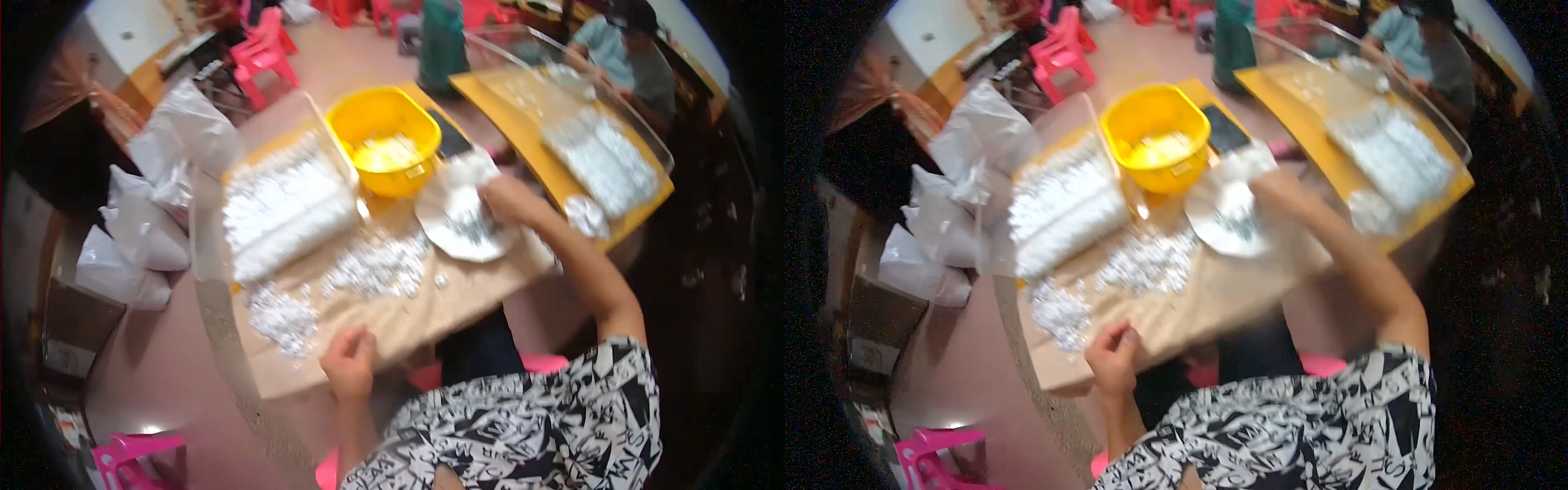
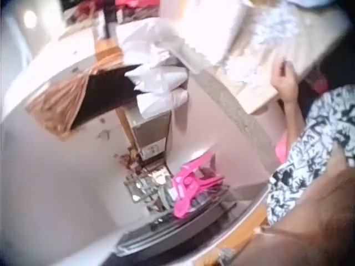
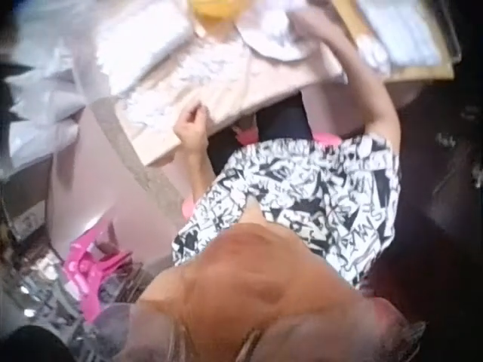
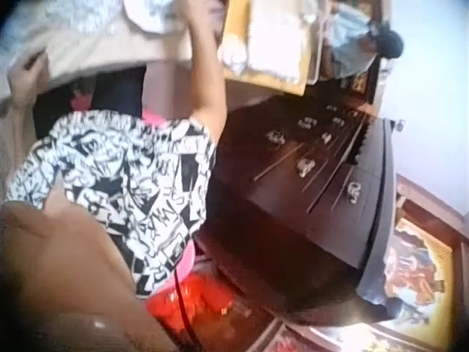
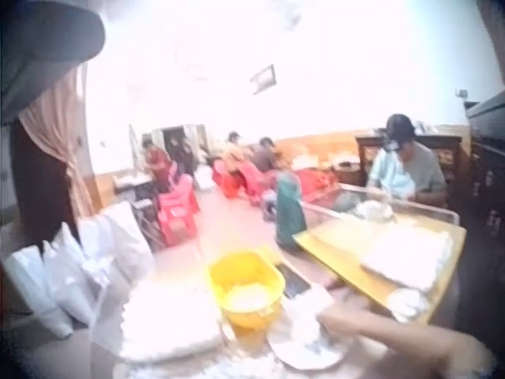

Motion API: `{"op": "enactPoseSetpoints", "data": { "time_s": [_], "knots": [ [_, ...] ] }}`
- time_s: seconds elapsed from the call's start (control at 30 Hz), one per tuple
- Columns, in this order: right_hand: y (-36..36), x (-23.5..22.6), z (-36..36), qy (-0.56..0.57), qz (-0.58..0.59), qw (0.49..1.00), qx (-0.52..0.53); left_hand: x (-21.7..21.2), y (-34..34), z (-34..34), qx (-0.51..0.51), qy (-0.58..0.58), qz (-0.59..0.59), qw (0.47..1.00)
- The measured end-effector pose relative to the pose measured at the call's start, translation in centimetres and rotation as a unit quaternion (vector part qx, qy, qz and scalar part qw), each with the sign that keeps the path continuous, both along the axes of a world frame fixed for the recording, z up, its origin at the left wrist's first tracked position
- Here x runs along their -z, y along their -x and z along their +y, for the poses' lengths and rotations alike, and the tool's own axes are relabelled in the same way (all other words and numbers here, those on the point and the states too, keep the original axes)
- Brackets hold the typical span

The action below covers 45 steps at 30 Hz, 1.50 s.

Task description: Assembling small white plastic components by manually inserting tiny metal rings.

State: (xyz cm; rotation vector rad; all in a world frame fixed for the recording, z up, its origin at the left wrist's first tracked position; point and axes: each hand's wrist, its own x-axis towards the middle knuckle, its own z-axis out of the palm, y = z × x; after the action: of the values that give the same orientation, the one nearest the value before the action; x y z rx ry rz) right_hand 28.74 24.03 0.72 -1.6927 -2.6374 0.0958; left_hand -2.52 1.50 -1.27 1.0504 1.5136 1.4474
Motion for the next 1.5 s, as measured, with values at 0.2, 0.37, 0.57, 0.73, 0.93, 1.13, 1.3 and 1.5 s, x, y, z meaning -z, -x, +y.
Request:
{"op": "enactPoseSetpoints", "data": {
  "time_s": [0.2, 0.37, 0.57, 0.73, 0.93, 1.13, 1.3, 1.5],
  "knots": [
    [2.4, -1.3, -2.0, -0.052, 0.076, 0.994, -0.059, 1.2, 0.8, -1.1, -0.004, -0.019, -0.006, 1.0],
    [3.2, -2.8, -2.7, 0.009, 0.056, 0.998, -0.013, 0.1, 0.6, -0.7, 0.0, -0.016, -0.014, 1.0],
    [3.6, -2.2, -2.7, -0.022, 0.023, 0.999, -0.009, 0.0, 0.5, -0.5, 0.005, -0.032, -0.029, 0.999],
    [3.8, -2.3, -2.7, -0.027, 0.047, 0.998, -0.013, 0.3, 0.7, -0.6, 0.001, -0.026, -0.01, 1.0],
    [4.0, -2.0, -2.3, -0.023, 0.097, 0.995, 0.017, 0.5, 0.5, -0.7, 0.006, -0.023, -0.008, 1.0],
    [4.8, -2.0, -2.6, -0.06, 0.154, 0.986, 0.021, 0.1, 0.4, -1.1, 0.008, -0.032, -0.013, 0.999],
    [5.3, -3.0, -2.9, -0.051, 0.168, 0.984, -0.022, 0.4, 0.4, -1.0, 0.009, -0.039, -0.013, 0.999],
    [5.4, -2.7, -2.0, -0.009, 0.168, 0.985, -0.029, 0.2, 0.4, -0.7, 0.01, -0.039, -0.016, 0.999]
  ]
}}
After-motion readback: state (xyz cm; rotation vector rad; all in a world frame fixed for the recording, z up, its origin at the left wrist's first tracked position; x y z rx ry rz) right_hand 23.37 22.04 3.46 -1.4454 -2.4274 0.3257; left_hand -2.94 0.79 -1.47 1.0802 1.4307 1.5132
